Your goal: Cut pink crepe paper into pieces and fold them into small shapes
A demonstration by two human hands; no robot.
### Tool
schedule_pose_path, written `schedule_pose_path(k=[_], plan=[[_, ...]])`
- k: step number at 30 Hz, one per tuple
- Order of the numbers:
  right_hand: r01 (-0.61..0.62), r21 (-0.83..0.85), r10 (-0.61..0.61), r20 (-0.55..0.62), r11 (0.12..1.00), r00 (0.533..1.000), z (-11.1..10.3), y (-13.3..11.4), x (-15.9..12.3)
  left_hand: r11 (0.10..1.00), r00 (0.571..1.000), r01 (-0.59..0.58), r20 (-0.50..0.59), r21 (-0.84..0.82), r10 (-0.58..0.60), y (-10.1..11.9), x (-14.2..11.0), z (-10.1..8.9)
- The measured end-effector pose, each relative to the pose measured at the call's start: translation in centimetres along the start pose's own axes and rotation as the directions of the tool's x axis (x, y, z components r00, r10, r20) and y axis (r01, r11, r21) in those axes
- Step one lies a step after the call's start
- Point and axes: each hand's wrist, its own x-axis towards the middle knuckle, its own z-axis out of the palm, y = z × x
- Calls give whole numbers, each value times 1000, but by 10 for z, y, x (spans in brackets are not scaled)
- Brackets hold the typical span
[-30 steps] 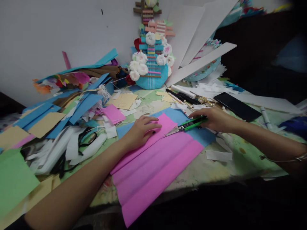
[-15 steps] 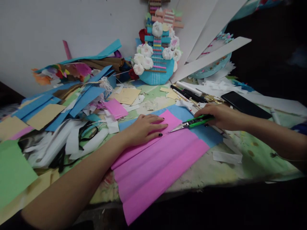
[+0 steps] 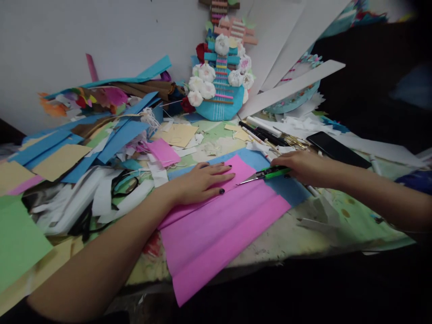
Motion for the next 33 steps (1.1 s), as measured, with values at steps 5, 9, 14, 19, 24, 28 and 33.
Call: schedule_pose_path(k=[5,9,14,19,24,28,33], plan=[[-28,-39,29,24,999,999,11,-7,3,996,998,39,55,-76,-35,0,2,-1],[-40,-5,40,0,999,999,11,-11,5,992,998,44,54,-117,-38,-1,2,-2],[-71,122,69,14,990,997,10,0,5,990,999,37,21,-139,-34,-3,2,-1],[-37,201,30,39,979,999,10,10,8,986,998,53,23,-161,-50,-2,3,-3],[14,263,-39,89,965,995,8,12,10,981,997,72,28,-178,-68,-1,3,-3],[24,283,-48,77,959,996,6,9,9,983,997,67,37,-171,-61,-2,3,-3],[9,292,-36,89,956,995,3,6,7,986,1000,24,15,-166,-22,-4,2,-1]])
